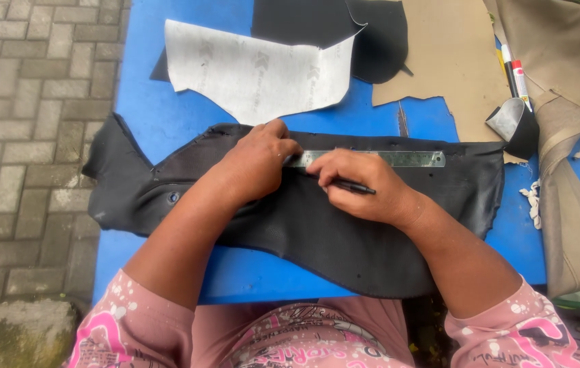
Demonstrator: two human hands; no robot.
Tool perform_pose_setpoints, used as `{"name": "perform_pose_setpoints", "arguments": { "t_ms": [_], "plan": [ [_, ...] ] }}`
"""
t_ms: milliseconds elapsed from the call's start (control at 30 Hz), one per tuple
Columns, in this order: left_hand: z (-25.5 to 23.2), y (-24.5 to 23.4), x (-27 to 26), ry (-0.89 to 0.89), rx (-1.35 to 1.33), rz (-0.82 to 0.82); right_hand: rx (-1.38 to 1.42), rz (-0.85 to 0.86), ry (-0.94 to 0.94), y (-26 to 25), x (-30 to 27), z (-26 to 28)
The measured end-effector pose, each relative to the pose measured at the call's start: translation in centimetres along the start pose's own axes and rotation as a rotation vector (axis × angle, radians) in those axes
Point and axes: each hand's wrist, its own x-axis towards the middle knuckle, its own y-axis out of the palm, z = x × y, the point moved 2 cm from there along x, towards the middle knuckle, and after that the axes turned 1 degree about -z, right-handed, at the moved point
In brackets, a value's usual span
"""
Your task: Marking points on a piece of black leather using a ruler and a marker
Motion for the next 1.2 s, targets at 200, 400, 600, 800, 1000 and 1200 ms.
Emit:
{"name": "perform_pose_setpoints", "arguments": {
  "t_ms": [200, 400, 600, 800, 1000, 1200],
  "plan": [
    [-1.1, -0.6, -0.1, -0.038, 0.1, 0.118, -0.014, 0.175, 0.354, -5.9, -1.8, -0.7],
    [-1.1, -0.5, -0.1, -0.015, 0.112, 0.113, -0.006, -0.024, 0.844, -14.1, -7.3, -3.1],
    [-1.0, -0.4, 0.0, -0.044, 0.122, 0.138, -0.192, -0.212, 1.004, -16.4, -9.0, -1.8],
    [-0.4, -0.2, 0.1, -0.037, 0.093, 0.141, -0.338, -0.351, 0.852, -15.7, -8.4, -1.4],
    [-3.7, -4.1, -0.8, -0.074, 0.147, 0.053, -0.026, -0.221, 0.177, -6.7, -1.8, 0.6],
    [-3.4, -4.1, -1.0, -0.048, 0.146, 0.046, -0.003, -0.152, 0.072, 0.4, 0.7, 1.2]
  ]
}}
